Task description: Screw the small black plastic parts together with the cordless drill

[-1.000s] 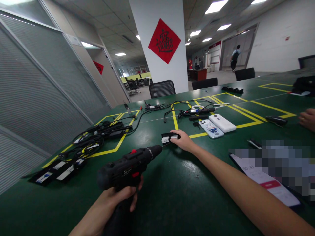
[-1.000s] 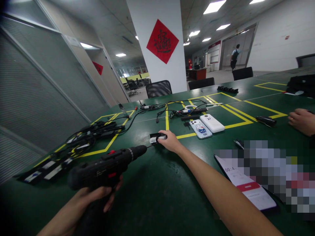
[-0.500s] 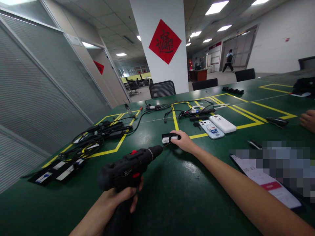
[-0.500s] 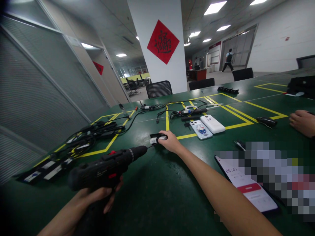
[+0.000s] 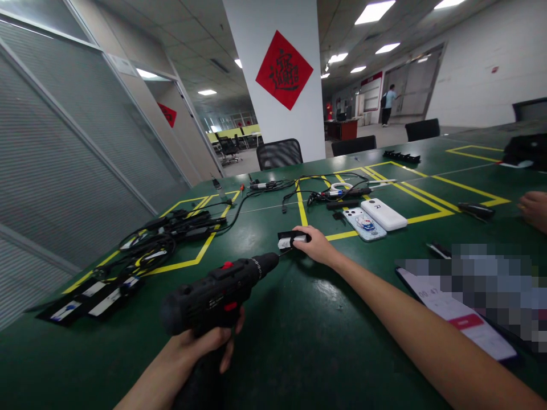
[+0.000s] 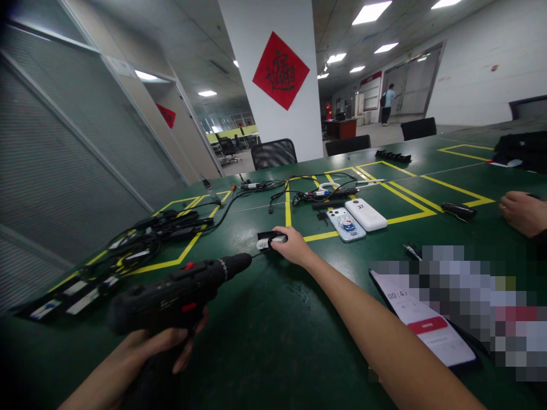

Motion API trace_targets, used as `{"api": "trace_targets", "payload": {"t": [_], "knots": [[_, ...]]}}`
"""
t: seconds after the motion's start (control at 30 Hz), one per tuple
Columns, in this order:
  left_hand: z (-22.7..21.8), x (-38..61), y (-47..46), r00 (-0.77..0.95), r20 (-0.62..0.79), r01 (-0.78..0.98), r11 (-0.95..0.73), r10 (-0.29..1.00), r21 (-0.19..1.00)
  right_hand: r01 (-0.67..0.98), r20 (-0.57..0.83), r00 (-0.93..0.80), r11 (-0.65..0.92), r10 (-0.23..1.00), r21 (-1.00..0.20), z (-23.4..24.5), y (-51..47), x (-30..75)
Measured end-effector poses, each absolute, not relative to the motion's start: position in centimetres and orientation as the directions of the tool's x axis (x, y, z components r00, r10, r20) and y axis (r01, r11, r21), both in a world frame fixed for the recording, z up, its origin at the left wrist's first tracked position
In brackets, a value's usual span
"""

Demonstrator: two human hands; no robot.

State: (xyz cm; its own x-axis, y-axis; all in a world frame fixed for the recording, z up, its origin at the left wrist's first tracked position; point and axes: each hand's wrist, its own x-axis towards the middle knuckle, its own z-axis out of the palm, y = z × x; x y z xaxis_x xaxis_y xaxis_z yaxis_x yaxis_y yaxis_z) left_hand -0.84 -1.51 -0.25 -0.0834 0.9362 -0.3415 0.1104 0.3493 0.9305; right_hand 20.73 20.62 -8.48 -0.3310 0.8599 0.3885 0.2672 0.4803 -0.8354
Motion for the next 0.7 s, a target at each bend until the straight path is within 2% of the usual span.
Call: {"api": "trace_targets", "payload": {"t": [0.7], "knots": [[-0.74, -1.23, -1.29, -0.073, -0.330, 0.115, 0.337, 0.941, 0.934, 0.285, 0.434, -0.303, 0.515, 0.848, -0.808, -8.88, 20.56, 20.41]]}}
